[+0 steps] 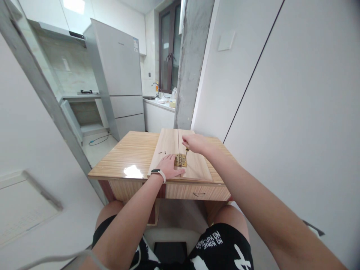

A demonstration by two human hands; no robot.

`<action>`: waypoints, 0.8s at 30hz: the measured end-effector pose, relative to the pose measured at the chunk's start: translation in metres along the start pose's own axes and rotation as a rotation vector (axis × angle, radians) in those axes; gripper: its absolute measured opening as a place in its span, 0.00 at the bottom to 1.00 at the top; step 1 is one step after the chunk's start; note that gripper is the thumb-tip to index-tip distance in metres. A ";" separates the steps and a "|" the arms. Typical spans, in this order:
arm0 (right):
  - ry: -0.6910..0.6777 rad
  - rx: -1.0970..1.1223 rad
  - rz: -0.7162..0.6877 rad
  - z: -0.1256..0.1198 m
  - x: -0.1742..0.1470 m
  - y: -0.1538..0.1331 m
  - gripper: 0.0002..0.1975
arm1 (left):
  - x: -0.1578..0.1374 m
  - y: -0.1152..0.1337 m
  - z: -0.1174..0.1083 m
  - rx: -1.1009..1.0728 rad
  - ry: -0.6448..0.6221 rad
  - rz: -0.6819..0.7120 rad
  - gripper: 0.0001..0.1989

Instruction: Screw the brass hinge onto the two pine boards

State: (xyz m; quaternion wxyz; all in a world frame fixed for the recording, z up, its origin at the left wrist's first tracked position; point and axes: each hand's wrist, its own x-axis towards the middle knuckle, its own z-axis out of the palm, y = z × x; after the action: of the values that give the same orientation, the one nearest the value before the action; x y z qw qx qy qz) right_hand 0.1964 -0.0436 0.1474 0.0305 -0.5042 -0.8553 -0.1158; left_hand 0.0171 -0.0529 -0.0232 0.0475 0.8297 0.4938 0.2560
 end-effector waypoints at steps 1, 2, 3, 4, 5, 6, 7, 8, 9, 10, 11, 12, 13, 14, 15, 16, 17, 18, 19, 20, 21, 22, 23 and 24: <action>0.004 -0.017 0.024 0.001 0.000 -0.001 0.12 | 0.000 0.000 0.000 0.000 0.001 0.002 0.45; 0.009 -0.028 0.046 0.002 0.001 -0.001 0.13 | 0.000 0.000 0.000 0.000 0.003 0.003 0.44; 0.014 -0.032 0.061 0.002 0.001 -0.002 0.14 | 0.000 0.000 0.000 -0.001 0.004 0.005 0.44; 0.020 -0.026 0.071 0.003 0.001 -0.002 0.14 | 0.000 0.000 0.000 -0.002 0.006 0.007 0.44; 0.024 -0.010 0.075 0.003 0.001 -0.002 0.14 | 0.000 0.000 0.000 -0.004 0.007 0.008 0.45; 0.025 0.016 0.073 0.003 0.000 -0.001 0.14 | 0.000 0.000 0.000 -0.005 0.008 0.006 0.45; 0.021 0.052 0.065 0.003 0.000 -0.001 0.13 | 0.000 0.000 0.001 -0.005 0.008 0.003 0.45; 0.013 0.096 0.053 0.003 -0.001 0.000 0.12 | 0.000 -0.001 0.001 -0.005 0.007 -0.001 0.45; 0.004 0.146 0.038 0.003 -0.002 0.002 0.11 | 0.000 -0.001 0.001 -0.004 0.005 -0.006 0.45; -0.008 0.195 0.024 0.002 -0.003 0.003 0.11 | 0.000 -0.001 0.001 -0.005 0.004 -0.010 0.45; -0.018 0.238 0.010 0.002 -0.003 0.005 0.12 | 0.000 -0.001 0.002 -0.006 0.003 -0.010 0.45; -0.021 0.270 0.001 0.002 -0.004 0.006 0.13 | 0.000 -0.001 0.002 -0.007 0.003 -0.009 0.46; -0.018 0.290 -0.003 0.002 -0.004 0.007 0.13 | 0.000 -0.002 0.001 -0.008 0.002 -0.007 0.46; -0.015 0.298 -0.008 0.003 -0.004 0.007 0.12 | 0.000 -0.002 0.001 -0.009 0.003 -0.006 0.46; -0.009 0.297 -0.014 0.002 -0.004 0.008 0.12 | 0.000 -0.002 0.001 -0.010 0.003 -0.005 0.46; -0.001 0.289 -0.022 0.002 -0.003 0.007 0.11 | 0.000 -0.002 0.001 -0.010 0.004 -0.004 0.46; 0.006 0.274 -0.031 0.002 -0.003 0.007 0.10 | 0.000 -0.003 0.001 -0.010 0.004 -0.003 0.46; 0.012 0.255 -0.040 0.001 -0.003 0.006 0.09 | -0.001 -0.003 0.001 -0.009 0.006 -0.002 0.46; 0.014 0.233 -0.050 0.000 -0.002 0.005 0.09 | -0.001 -0.003 0.001 -0.008 0.008 0.001 0.46; 0.015 0.210 -0.059 -0.001 -0.002 0.004 0.08 | -0.001 -0.003 0.002 -0.006 0.010 0.004 0.46; 0.015 0.187 -0.069 -0.002 -0.001 0.003 0.07 | 0.000 -0.003 0.002 -0.006 0.011 0.006 0.46; 0.013 0.163 -0.079 -0.003 -0.001 0.003 0.05 | 0.000 -0.003 0.002 -0.005 0.012 0.006 0.46; 0.016 0.140 -0.090 -0.003 -0.001 0.003 0.03 | 0.000 -0.003 0.002 -0.006 0.012 0.005 0.46; 0.019 0.116 -0.098 -0.003 -0.001 0.002 0.03 | 0.000 -0.002 0.003 -0.007 0.011 0.003 0.46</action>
State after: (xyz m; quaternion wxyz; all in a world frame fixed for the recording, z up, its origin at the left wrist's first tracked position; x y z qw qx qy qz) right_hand 0.1988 -0.0439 0.1502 0.0622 -0.4579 -0.8839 -0.0725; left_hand 0.0162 -0.0515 -0.0264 0.0475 0.8288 0.4919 0.2624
